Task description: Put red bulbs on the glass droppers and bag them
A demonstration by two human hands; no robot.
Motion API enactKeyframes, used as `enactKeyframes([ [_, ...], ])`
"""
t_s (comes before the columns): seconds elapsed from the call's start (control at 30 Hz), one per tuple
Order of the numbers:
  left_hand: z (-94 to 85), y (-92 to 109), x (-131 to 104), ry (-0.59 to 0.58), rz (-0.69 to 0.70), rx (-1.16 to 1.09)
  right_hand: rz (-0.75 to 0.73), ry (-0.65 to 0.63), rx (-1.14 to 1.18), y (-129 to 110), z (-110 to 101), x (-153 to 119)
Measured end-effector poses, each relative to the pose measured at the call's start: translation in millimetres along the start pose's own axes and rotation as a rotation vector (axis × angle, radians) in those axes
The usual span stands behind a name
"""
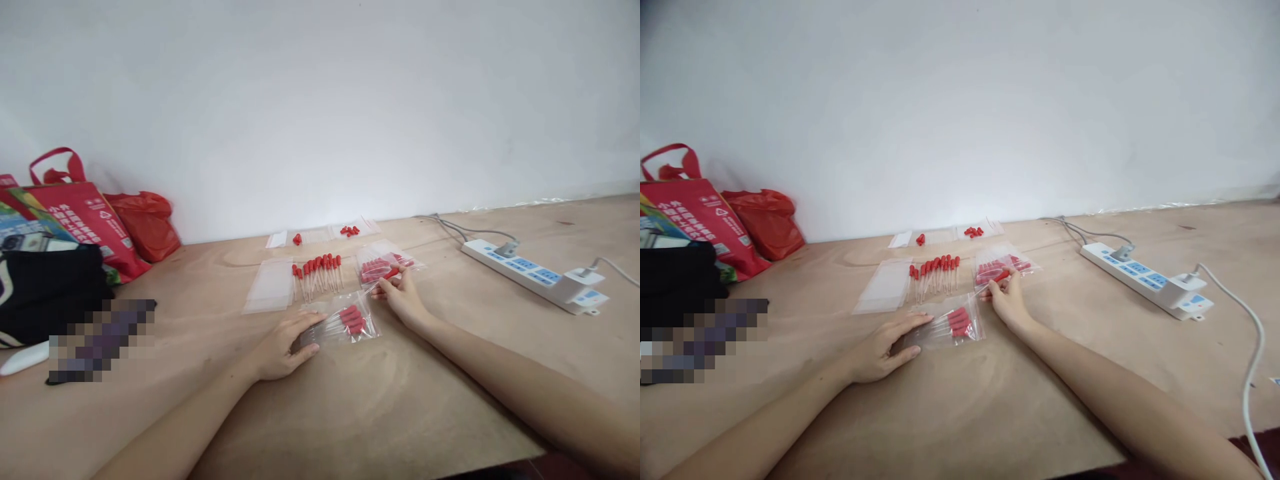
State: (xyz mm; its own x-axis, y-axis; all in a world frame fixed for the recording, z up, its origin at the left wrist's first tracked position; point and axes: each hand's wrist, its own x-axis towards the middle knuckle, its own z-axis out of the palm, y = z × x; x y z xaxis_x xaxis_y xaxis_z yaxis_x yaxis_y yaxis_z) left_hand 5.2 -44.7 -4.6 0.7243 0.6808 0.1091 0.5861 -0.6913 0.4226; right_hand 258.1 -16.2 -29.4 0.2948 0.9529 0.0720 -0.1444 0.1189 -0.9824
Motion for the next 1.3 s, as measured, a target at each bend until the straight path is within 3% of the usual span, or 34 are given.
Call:
enactKeyframes([
  [0.17,-0.8,2,-1,-0.003,-0.01,-0.006,0.113,-0.122,0.141,1,10,-10],
  [0.27,-0.6,2,-1,-0.019,-0.025,0.003,0.137,-0.127,0.175,3,10,-14],
  [0.4,0.0,0,-1,-0.024,-0.026,0.012,0.164,-0.099,0.129,5,10,-13],
  [0.6,0.3,1,-2,-0.042,-0.044,0.022,0.19,-0.209,0.059,9,8,-10],
  [0.73,0.3,1,-1,-0.04,-0.048,0.02,0.14,-0.206,0.023,13,7,-9],
  [0.97,-0.3,1,0,-0.023,-0.019,0.002,0.026,-0.383,-0.158,20,5,-4],
  [1.17,0.2,1,0,-0.005,-0.006,-0.012,-0.097,-0.415,-0.267,21,5,1],
  [1.3,1.8,-1,0,-0.002,-0.013,-0.005,-0.066,-0.516,-0.257,18,9,4],
])
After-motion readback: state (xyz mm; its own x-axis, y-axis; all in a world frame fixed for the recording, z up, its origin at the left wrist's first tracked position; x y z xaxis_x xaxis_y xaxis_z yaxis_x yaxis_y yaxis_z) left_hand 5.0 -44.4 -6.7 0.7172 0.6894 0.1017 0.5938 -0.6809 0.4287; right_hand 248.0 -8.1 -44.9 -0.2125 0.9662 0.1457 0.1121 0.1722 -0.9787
